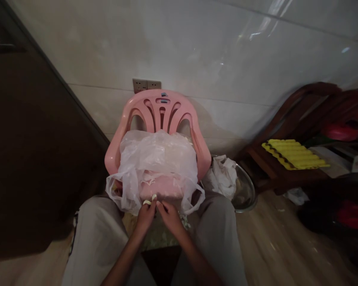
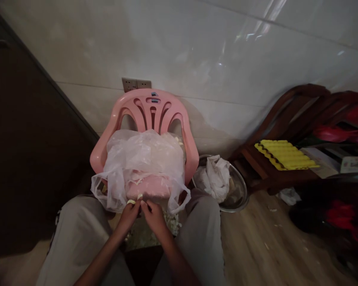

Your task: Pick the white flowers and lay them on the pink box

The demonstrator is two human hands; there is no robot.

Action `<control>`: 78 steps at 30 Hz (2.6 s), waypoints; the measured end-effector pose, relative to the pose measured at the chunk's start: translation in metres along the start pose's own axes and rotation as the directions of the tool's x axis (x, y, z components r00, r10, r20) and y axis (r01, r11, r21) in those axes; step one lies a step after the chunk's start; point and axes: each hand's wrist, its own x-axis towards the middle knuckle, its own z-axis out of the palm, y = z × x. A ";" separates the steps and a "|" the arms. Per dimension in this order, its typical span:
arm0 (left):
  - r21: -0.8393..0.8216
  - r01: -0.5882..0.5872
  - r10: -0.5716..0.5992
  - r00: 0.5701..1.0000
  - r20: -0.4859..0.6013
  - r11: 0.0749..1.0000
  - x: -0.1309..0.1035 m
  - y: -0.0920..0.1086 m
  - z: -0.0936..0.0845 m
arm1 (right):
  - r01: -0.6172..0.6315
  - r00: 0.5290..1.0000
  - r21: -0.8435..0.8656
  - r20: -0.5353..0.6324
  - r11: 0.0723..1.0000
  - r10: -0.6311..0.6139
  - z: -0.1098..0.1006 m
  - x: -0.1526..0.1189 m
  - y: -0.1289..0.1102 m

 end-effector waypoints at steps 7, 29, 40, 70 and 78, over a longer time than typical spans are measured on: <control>0.094 -0.043 0.046 0.999 -0.024 0.995 0.002 -0.003 -0.002 | -0.041 0.998 0.019 0.047 0.999 0.040 -0.001 0.000 0.002; 0.155 -0.057 0.057 0.998 0.007 0.986 0.001 0.000 -0.003 | -0.038 0.996 -0.014 0.085 0.999 0.039 0.003 -0.002 0.010; 0.193 -0.065 0.068 0.998 -0.005 0.979 0.002 -0.001 -0.003 | -0.020 0.998 -0.039 0.053 0.999 0.022 0.003 -0.001 0.010; 0.256 -0.064 0.068 0.998 -0.006 0.965 0.000 0.004 -0.001 | -0.034 0.996 -0.022 0.079 0.999 0.036 0.002 -0.001 0.010; 0.201 -0.062 0.064 0.998 -0.005 0.978 0.003 -0.001 0.000 | -0.045 0.997 0.008 0.071 0.999 0.044 0.003 -0.001 0.008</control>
